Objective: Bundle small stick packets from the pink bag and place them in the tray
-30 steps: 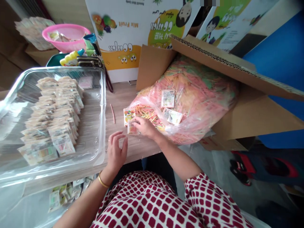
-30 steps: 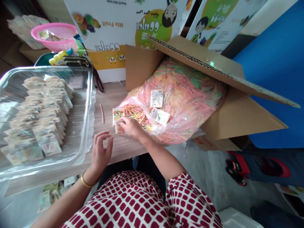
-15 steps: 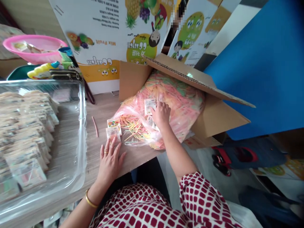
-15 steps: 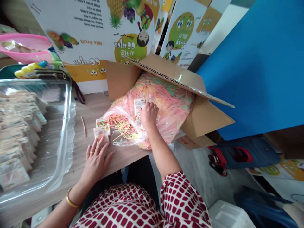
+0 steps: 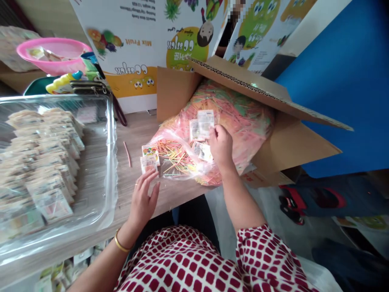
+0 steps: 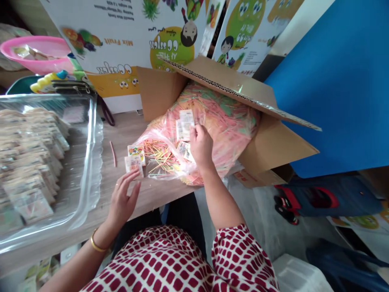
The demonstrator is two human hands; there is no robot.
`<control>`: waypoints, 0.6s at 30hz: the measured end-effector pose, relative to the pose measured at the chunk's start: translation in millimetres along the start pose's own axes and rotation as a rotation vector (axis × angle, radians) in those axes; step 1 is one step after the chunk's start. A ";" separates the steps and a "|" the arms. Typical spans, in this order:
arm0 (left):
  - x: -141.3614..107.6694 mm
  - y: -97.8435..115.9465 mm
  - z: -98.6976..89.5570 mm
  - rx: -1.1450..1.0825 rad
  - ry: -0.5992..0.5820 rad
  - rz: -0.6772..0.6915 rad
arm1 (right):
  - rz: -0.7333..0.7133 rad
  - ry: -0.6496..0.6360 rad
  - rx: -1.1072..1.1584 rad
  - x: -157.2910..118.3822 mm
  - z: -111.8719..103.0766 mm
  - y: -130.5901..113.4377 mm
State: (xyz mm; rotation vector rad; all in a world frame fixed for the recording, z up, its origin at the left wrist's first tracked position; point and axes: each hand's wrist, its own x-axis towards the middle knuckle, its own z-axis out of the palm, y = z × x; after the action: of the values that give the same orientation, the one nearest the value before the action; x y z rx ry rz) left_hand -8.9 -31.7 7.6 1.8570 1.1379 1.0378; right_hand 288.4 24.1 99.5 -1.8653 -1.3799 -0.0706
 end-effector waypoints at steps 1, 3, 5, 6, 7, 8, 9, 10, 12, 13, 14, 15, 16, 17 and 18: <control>3.7 6.1 2.1 -0.174 -0.001 -0.112 | -0.004 -0.091 0.137 -14.4 2.3 -11.8; 11.1 14.1 8.4 -0.560 -0.019 -0.316 | -0.018 -0.370 0.352 -47.0 13.2 -34.8; 16.2 15.0 14.4 -0.821 -0.032 -0.455 | -0.069 -0.609 0.421 -75.7 28.3 -50.4; 17.3 12.8 16.1 -0.889 -0.024 -0.506 | -0.108 -0.699 0.402 -85.5 35.7 -53.8; 17.2 9.3 16.6 -0.920 0.000 -0.549 | -0.129 -0.749 0.365 -91.3 42.4 -54.3; 16.2 4.8 15.9 -0.924 0.029 -0.586 | -0.135 -0.764 0.305 -92.9 48.1 -52.5; 14.3 0.0 14.0 -0.912 0.062 -0.617 | -0.126 -0.751 0.230 -90.7 53.1 -49.2; 12.0 -4.7 11.3 -0.889 0.093 -0.643 | -0.110 -0.717 0.146 -85.6 57.8 -45.4; 7.4 -11.7 5.5 -0.835 0.134 -0.682 | -0.103 -0.649 -0.025 -70.4 68.1 -40.3; 5.7 -13.7 3.1 -0.814 0.146 -0.695 | -0.119 -0.637 -0.101 -62.3 74.5 -40.3; 4.5 -14.6 1.4 -0.800 0.154 -0.706 | -0.140 -0.637 -0.164 -54.6 81.7 -42.4; 3.8 -14.7 0.5 -0.792 0.160 -0.714 | -0.159 -0.639 -0.218 -47.7 89.7 -46.3; 3.6 -14.2 0.3 -0.791 0.158 -0.716 | -0.167 -0.639 -0.268 -41.5 98.2 -51.6; 3.7 -13.3 0.7 -0.793 0.154 -0.715 | -0.163 -0.636 -0.316 -36.0 106.9 -57.6; 4.0 -12.4 1.4 -0.795 0.148 -0.712 | -0.151 -0.629 -0.359 -31.0 115.5 -63.8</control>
State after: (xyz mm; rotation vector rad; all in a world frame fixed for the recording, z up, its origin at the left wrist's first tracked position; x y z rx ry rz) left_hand -10.8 -23.7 -2.7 0.6825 1.1101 0.9900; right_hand 177.8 76.9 41.6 -2.1792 -2.0437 0.2270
